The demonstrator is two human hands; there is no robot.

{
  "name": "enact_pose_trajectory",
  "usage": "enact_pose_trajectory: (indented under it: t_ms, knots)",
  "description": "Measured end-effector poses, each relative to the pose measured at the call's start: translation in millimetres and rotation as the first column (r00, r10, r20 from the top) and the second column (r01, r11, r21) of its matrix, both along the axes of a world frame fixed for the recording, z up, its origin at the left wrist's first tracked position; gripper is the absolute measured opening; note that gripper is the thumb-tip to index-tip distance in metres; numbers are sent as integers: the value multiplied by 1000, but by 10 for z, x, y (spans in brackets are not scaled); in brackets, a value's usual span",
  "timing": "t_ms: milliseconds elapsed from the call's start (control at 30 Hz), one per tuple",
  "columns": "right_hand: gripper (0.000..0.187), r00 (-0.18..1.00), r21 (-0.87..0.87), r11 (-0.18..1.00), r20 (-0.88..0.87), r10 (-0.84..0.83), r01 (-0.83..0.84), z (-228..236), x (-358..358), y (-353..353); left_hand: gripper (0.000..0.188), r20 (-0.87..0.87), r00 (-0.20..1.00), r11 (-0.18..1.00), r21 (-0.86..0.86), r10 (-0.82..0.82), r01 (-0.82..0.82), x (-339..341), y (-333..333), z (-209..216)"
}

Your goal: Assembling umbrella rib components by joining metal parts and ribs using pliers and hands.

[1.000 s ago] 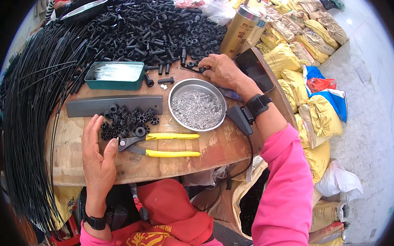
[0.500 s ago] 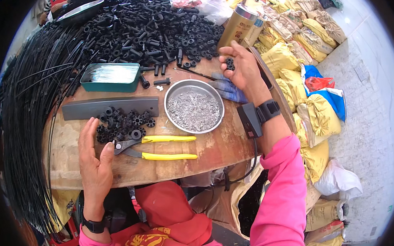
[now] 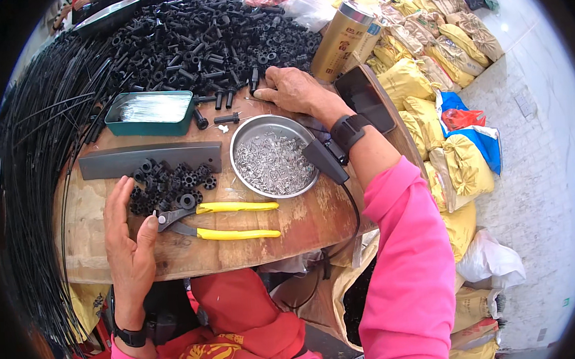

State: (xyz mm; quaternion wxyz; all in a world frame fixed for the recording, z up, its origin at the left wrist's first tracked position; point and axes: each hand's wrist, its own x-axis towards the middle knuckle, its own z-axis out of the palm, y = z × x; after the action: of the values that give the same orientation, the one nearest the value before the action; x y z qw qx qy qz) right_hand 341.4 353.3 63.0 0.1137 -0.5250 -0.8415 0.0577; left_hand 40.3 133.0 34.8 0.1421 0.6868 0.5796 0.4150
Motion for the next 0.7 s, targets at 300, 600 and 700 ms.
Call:
enact_pose_trajectory:
  t_ms: [300,600,700]
  knots:
    - [36,995,-85,996,-100,-21,13,60,26,-49,50,21,1000,1000,-7,10,-9,-4,-7,1]
    - [34,-164,-347,813,-870,-466,-468,196,670,-385,58,6,1000,1000,22,2,-3,17,-27,-3]
    - [48,-405,-145,847,-829,-387,-512,107,770,-542,60,-22,1000,1000,24,12,-11,24,-25,-3]
